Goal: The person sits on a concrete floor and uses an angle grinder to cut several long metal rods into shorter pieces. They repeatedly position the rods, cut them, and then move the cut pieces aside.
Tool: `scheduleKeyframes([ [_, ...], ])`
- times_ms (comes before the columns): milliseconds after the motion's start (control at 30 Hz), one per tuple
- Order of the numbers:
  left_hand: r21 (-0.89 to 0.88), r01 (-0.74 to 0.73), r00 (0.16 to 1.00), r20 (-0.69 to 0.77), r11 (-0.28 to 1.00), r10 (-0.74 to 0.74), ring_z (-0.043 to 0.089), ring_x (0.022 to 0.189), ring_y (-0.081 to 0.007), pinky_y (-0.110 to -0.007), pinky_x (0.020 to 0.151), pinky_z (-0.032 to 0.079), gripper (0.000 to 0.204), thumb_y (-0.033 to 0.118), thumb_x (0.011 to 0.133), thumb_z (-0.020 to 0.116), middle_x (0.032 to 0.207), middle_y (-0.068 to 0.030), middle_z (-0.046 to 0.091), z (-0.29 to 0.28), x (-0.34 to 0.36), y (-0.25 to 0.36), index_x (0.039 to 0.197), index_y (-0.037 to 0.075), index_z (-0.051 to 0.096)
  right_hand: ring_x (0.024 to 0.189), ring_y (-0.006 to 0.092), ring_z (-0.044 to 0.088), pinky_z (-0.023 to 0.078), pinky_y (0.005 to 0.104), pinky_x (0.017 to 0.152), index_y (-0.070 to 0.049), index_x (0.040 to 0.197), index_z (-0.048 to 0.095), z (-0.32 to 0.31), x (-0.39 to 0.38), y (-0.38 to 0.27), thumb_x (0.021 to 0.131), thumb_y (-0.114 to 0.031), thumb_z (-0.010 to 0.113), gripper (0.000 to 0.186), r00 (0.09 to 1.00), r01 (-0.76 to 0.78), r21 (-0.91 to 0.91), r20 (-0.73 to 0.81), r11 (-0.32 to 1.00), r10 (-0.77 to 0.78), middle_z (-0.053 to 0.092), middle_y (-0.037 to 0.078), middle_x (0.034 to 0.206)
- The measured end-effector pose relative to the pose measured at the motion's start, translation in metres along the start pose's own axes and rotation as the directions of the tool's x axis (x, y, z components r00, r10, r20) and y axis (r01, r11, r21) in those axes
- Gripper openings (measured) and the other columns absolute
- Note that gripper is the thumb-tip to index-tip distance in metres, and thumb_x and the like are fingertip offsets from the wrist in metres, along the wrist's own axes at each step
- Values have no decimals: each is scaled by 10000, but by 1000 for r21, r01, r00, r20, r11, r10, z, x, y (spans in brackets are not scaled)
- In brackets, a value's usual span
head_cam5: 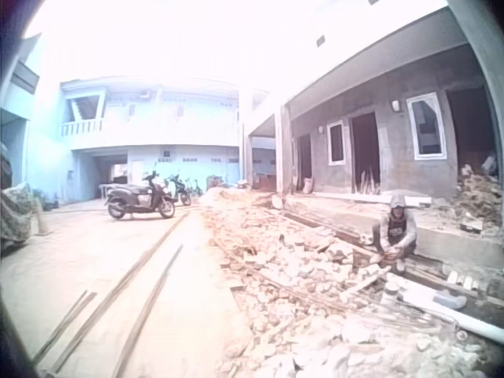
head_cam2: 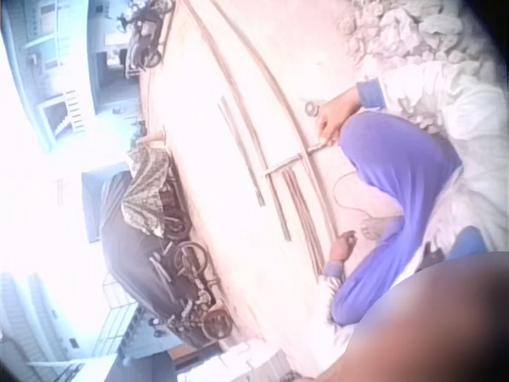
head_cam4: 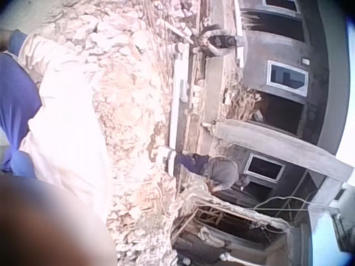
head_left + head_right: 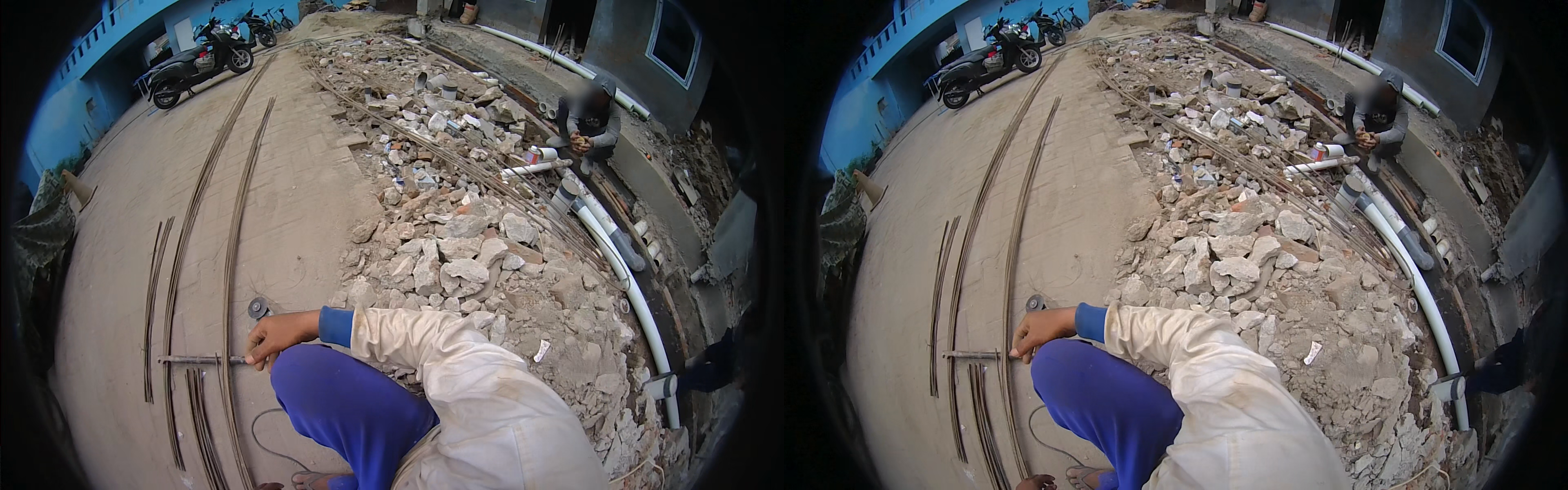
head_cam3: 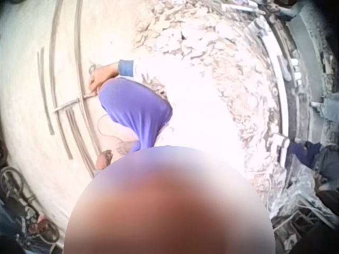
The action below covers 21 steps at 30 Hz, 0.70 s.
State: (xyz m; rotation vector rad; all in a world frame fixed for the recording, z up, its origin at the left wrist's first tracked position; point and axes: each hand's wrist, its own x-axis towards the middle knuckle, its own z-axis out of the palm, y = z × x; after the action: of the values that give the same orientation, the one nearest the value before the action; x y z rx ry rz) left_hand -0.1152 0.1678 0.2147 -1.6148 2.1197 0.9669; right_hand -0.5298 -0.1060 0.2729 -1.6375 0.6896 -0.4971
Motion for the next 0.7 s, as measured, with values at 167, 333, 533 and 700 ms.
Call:
scheduleKeyframes([
  [167, -134, 73, 994, -74, 988, -84, 733, 1099, -381, -474, 954, 588, 310, 251, 1004, 700, 1205, -188, 764, 20, -19, -20, 1259, 80, 744, 1028, 407, 747, 576, 473, 895, -26, 1225, 741, -13, 50, 42, 975, -456, 716, 497, 943, 98, -716, 289, 691, 165, 791, 202, 1081],
  [333, -220, 153, 980, -91, 963, -177, 712, 1126, -392, -483, 972, 573, 315, 259, 1005, 690, 1229, -172, 758, 35, -30, -40, 1250, 70, 748, 896, 372, 745, 594, 471, 848, 39, 1088, 780, -72, 83, 89, 988, -501, 670, 560, 698, 18, -937, 262, 349, 667, 788, 191, 968],
  [533, -311, 157, 972, -117, 937, -202, 702, 1142, -403, -482, 998, 561, 311, 209, 989, 683, 1246, -186, 749, 29, -25, -44, 1253, 55, 743, 1189, 295, 702, 616, 456, 977, 59, 1387, 634, -61, 125, 148, 994, -735, 595, 887, 562, -614, -634, 68, 470, 825, 700, 184, 1331],
  [700, -418, 98, 959, -204, 903, -198, 701, 1131, -406, -479, 995, 561, 331, 218, 984, 675, 1226, -182, 750, 9, -23, -49, 1268, 57, 731, 1180, 297, 650, 570, 395, 909, 72, 1490, 524, -5, 162, 204, 907, -769, 705, 1039, 541, -841, -143, -173, 522, 823, 643, 194, 1362],
])
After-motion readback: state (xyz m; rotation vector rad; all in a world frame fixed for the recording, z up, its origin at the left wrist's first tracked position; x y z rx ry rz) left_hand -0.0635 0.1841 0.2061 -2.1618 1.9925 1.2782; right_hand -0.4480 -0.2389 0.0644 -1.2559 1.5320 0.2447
